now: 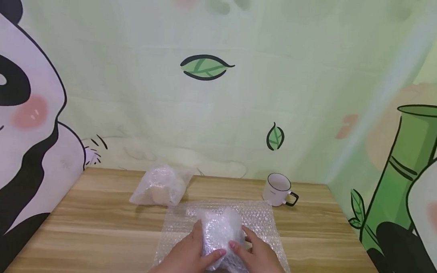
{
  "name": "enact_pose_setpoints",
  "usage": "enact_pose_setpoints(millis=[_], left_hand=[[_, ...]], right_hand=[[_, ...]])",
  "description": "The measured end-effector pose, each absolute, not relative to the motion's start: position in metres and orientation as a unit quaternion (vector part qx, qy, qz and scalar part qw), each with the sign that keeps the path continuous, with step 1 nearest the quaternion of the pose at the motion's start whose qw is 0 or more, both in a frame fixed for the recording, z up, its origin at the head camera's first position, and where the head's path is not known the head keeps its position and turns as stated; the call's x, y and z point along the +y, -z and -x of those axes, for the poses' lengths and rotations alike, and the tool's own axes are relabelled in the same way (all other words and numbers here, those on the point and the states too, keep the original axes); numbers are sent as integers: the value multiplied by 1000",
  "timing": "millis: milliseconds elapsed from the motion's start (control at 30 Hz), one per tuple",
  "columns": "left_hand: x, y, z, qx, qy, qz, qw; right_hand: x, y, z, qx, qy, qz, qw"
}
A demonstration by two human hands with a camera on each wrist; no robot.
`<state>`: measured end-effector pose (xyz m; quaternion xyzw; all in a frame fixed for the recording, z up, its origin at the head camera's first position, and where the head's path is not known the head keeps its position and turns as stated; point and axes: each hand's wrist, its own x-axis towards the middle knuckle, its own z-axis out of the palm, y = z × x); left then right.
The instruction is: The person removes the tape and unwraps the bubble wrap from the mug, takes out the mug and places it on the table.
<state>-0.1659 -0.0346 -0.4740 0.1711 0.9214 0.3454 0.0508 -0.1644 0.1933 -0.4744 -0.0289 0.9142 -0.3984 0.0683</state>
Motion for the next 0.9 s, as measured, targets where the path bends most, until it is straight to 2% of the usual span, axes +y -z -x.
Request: enact_pose_setpoints(millis=[167, 267, 333, 567, 900], left_hand=[[-32, 464, 164, 945, -247, -205, -66], [-32, 460, 164, 943, -197, -236, -125], [-32, 458, 164, 939, -178, -255, -145], [-32, 457, 164, 930, -188, -283, -137], [-29, 454, 168, 943, -201, -254, -79]], right_hand=[[185, 462, 160, 936, 346, 47, -42], [178, 452, 158, 934, 339, 87, -72], [173, 446, 159, 934, 331, 112, -72], [160, 441, 165, 953, 257, 152, -40], [165, 434, 174, 959, 218, 178, -31]])
